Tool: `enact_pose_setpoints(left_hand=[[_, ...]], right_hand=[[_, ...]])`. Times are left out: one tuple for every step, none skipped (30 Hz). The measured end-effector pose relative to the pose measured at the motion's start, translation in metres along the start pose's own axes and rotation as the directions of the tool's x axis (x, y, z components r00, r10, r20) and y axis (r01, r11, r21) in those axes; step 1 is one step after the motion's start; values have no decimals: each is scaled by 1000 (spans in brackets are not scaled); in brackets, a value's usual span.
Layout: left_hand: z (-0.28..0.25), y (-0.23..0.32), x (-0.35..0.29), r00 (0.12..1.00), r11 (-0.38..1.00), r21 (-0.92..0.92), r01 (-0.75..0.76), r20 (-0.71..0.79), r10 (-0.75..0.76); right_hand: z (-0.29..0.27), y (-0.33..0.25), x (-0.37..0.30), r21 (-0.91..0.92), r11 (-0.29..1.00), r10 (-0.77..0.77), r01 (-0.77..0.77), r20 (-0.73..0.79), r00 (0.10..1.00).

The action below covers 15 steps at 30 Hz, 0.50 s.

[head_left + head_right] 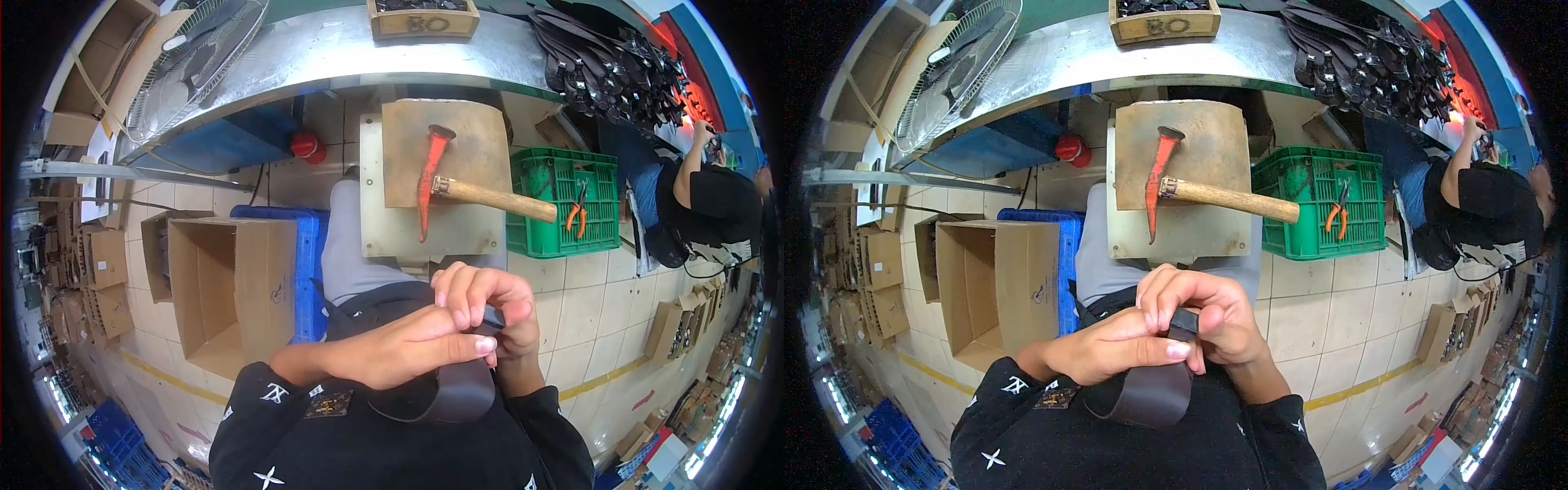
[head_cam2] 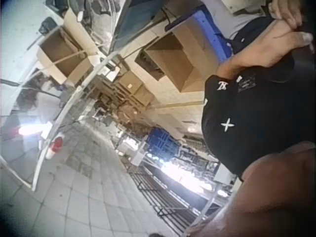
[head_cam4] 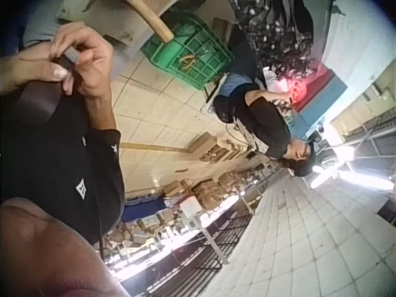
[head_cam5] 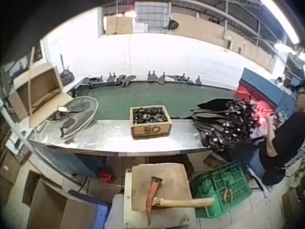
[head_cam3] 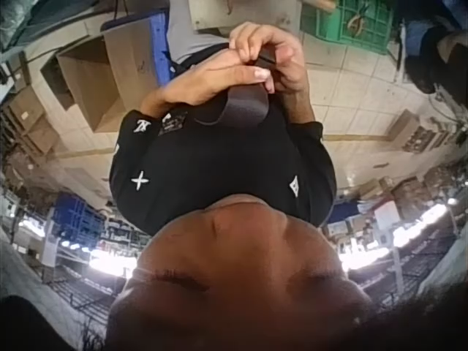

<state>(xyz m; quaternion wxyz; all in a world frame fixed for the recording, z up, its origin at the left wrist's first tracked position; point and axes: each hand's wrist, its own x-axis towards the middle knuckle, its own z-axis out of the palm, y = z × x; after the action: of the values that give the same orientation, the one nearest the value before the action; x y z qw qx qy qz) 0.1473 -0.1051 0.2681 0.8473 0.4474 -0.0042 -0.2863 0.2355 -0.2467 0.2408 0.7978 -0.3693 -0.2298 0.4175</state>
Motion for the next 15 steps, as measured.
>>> enact_pose_setpoints(left_hand=[[1,2,0,1000,1000,7,5,-5,-5],[1,5,1,1000,1000,5,9,-5,-9],[1,8,1,1000,1000,8,11,-15,-11],[1,9,2,1000,1000,11,14,-25,-14],[-1,8,4,1000,1000,10,19,-22,-19],[-4,4,4,999,998,56,21,-29,-19],[-6,0,5,999,994,102,22,-35,-19],[-6,-2,7,999,994,108,26,-32,-23],[-7,-2,12,998,1000,19,-10,-60,11],[-7,-1,15,995,996,-67,-52,-89,45],[-9,-1,13,995,997,-39,-59,-87,55],[-12,1,11,991,999,-47,-24,-132,18],[-18,3,17,990,998,-60,9,-142,-18],[-20,14,17,952,997,-53,46,-301,-60],[-48,-4,16,929,988,63,-140,-337,153]], right_hand=[[-2,0,-1,-24,999,26,-26,-6,1000],[-3,0,-1,-22,999,27,-27,-9,1000],[-4,0,0,-25,1000,15,-15,-3,1000],[-5,0,1,-29,1000,3,-3,2,1000],[-8,1,2,-27,1000,1,-1,-2,1000],[-11,3,2,9,1000,-24,24,25,999],[-14,5,1,44,998,-52,50,53,997],[-14,5,0,45,997,-59,57,51,997],[-14,4,3,14,999,-39,39,24,999],[-14,2,6,-17,1000,-22,22,-2,1000],[-14,-2,5,-22,999,-46,47,13,999],[-17,-7,3,-44,992,119,-120,-23,993],[-27,-13,1,-78,958,270,-277,-97,958],[-40,-13,8,-134,975,176,-179,-34,984],[-51,-12,18,-439,898,-45,6,-78,996]])
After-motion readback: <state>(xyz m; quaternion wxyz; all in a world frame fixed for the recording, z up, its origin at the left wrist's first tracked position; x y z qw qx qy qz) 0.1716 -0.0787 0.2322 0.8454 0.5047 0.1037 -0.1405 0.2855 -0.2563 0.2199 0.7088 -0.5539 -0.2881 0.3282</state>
